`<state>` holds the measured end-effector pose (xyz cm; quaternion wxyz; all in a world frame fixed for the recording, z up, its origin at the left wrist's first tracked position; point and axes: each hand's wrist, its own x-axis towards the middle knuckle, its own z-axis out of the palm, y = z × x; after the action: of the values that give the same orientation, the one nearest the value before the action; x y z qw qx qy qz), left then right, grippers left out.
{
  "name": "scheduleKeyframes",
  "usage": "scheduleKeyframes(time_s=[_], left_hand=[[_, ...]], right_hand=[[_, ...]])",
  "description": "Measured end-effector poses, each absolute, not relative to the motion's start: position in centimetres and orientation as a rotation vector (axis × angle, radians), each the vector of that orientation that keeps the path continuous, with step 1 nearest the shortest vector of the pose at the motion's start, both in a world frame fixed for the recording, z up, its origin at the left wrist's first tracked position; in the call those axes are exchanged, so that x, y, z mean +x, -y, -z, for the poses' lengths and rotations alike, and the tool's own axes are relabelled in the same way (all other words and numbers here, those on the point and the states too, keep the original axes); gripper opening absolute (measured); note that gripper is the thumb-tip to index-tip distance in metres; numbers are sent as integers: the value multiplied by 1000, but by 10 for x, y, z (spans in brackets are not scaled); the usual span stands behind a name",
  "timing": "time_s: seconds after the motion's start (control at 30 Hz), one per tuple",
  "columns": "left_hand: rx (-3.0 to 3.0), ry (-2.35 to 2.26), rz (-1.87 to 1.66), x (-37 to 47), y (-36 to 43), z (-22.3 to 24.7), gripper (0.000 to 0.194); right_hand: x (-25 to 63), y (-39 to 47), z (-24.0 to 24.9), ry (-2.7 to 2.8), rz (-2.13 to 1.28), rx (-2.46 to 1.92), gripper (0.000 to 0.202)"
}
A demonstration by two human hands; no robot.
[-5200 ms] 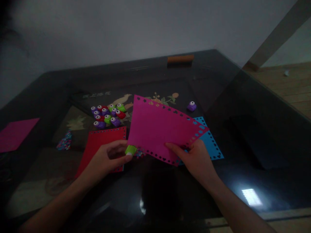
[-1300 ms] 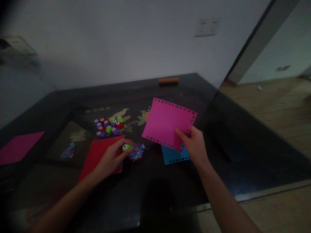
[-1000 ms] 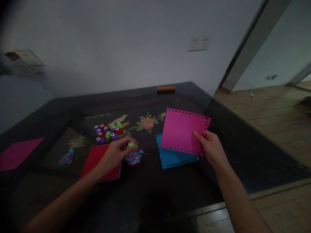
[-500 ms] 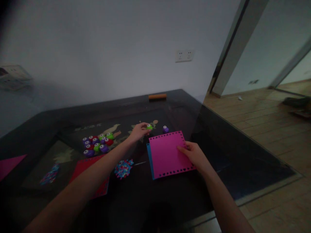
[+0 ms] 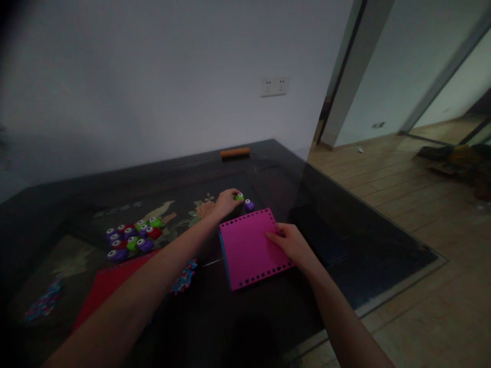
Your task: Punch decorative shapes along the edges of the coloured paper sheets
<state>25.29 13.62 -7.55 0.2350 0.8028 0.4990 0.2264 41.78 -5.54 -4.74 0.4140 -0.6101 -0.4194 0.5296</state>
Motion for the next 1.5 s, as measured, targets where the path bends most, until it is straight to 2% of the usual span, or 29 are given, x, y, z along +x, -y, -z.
scheduleKeyframes(time_s=[0.13,0.3,0.5,0.73,0.87,1.03,1.5], left_hand=[[2214,-1367,-703,254,-135,71,29],[2212,-1326,-851,226,-113,56,37],[2312,-1110,-901,161,-22,40,30],[2780,-968,-765,135,58,54,26],[2952,-892,-721,140,68,59,24],[2952,-1015,-621,142,70,57,25],[2924,-986,-386,143,69,65,50]], right_hand=[[417,55,45,1035,-1306,-1522,20],[416,55,44,992,-1287,-1531,22],[415,55,45,937,-1240,-1543,26],[410,54,45,986,-1115,-1580,33],[411,49,44,981,-1055,-1572,40],[414,40,40,1076,-1128,-1646,42],[406,46,48,1126,-1164,-1755,41]])
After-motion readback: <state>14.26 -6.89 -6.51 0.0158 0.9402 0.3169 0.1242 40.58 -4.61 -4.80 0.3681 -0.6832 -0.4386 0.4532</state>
